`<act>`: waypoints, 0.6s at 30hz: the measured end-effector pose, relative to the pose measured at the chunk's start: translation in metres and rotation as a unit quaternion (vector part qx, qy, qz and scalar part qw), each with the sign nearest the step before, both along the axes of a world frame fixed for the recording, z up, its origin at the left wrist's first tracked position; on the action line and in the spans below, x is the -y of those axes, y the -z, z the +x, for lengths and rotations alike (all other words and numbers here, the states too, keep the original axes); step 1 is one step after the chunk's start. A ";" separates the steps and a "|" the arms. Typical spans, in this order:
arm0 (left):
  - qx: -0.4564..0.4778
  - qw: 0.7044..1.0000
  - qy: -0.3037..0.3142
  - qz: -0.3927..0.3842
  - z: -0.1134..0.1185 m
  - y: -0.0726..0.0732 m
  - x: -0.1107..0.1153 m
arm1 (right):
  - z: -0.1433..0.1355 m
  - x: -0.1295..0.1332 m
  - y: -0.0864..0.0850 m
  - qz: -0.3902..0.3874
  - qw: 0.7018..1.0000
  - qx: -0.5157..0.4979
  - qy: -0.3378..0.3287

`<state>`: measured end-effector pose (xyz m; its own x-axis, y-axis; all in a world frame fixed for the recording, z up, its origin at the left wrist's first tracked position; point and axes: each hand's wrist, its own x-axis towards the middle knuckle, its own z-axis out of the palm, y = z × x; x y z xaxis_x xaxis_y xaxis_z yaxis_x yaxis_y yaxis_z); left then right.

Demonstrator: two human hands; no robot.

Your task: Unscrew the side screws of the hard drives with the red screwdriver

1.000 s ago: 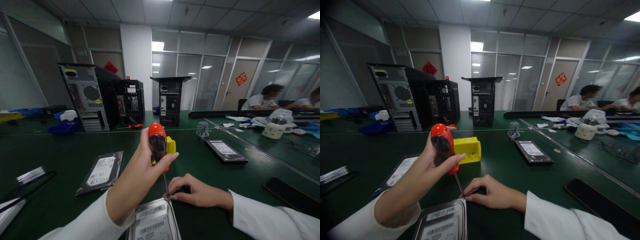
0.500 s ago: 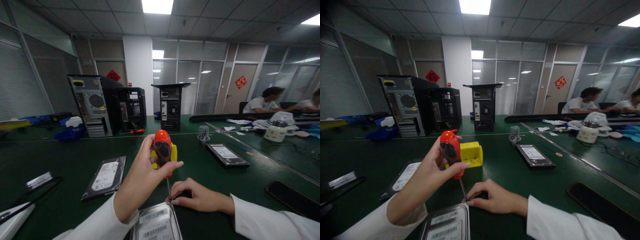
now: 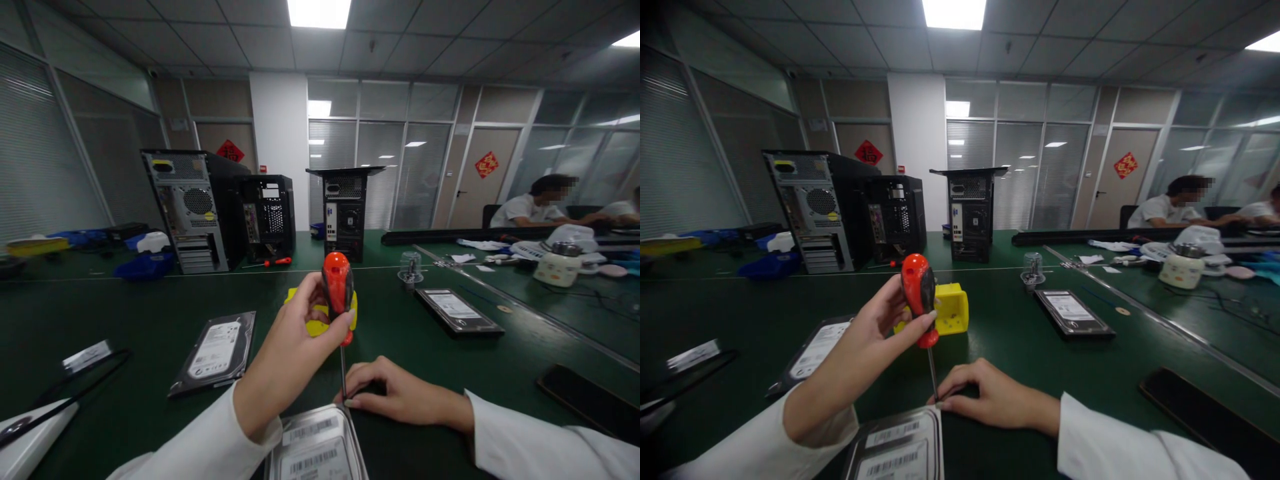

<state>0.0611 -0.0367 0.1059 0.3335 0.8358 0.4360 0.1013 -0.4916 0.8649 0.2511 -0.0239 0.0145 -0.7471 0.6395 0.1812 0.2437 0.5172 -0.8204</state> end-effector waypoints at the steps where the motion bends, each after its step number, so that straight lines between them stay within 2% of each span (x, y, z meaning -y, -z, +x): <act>1: 0.008 1.000 0.010 -0.003 0.000 0.000 0.000 | 0.000 0.000 0.001 0.000 1.000 0.000 -0.001; 13: 0.009 0.999 0.040 -0.020 -0.002 -0.007 0.009 | -0.005 0.004 -0.003 -0.013 1.000 0.005 0.008; 18: -0.002 0.999 0.044 -0.009 -0.004 -0.008 0.009 | -0.006 0.007 -0.001 -0.037 0.998 0.027 0.040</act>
